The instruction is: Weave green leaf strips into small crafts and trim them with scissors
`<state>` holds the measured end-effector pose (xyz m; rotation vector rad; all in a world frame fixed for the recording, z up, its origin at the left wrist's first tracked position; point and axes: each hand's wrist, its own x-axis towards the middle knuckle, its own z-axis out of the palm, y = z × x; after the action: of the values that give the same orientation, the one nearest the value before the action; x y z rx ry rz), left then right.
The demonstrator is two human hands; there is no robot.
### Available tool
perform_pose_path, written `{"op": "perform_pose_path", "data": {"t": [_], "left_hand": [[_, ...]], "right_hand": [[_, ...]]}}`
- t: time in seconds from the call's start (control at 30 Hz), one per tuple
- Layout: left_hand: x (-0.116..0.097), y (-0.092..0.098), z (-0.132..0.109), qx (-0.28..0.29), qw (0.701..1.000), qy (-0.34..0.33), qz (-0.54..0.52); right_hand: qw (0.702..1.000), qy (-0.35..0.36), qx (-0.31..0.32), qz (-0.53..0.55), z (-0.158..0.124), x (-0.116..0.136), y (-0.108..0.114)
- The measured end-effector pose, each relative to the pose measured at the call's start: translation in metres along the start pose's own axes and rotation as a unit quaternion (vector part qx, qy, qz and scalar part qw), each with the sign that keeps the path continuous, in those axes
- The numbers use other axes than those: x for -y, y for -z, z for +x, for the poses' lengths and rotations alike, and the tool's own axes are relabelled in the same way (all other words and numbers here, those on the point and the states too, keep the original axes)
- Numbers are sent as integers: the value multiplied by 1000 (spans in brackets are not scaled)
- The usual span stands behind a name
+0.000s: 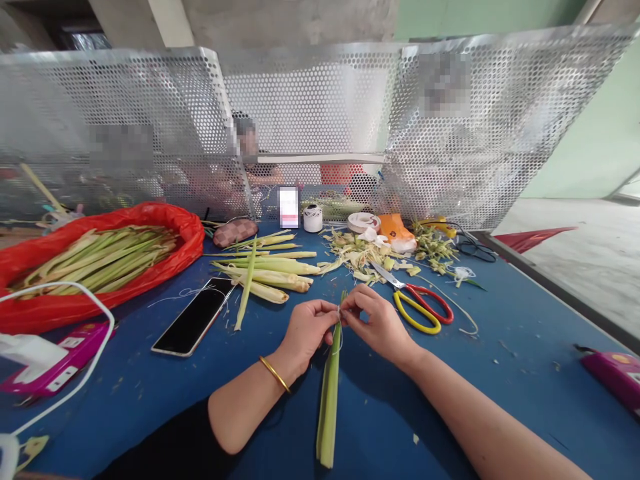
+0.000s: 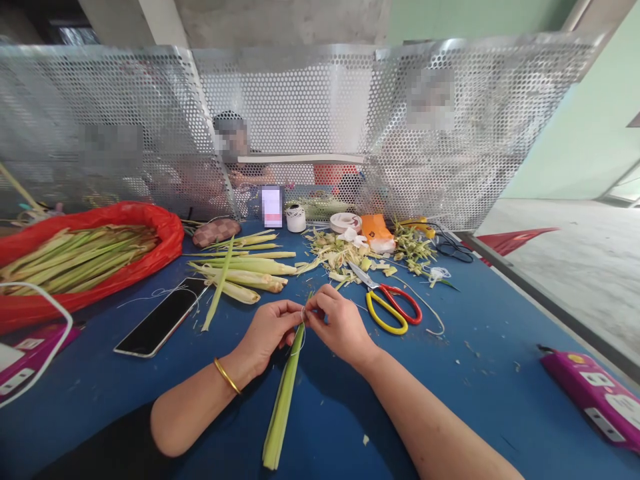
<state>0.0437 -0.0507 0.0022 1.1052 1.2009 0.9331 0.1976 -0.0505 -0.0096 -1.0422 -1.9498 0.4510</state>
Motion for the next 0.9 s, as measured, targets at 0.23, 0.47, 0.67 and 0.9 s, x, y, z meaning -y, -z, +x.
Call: {"op": "perform_pose_path", "data": {"t": [0.23,0.47,0.67,0.9], "left_hand": [[2,2,2,17,1000,1,-4],[1,1,1,2,1000,18,-17],[4,3,3,-38,997,-34,60],[10,1,3,-46,984,-53,166]], "right_hand": [[999,-21,-8,26,0,-2,0],[993,-62,-99,-30,1,-4,5],[982,-174,-20,67,2,4,3],[975,-219,19,40,0,2,-8]]}}
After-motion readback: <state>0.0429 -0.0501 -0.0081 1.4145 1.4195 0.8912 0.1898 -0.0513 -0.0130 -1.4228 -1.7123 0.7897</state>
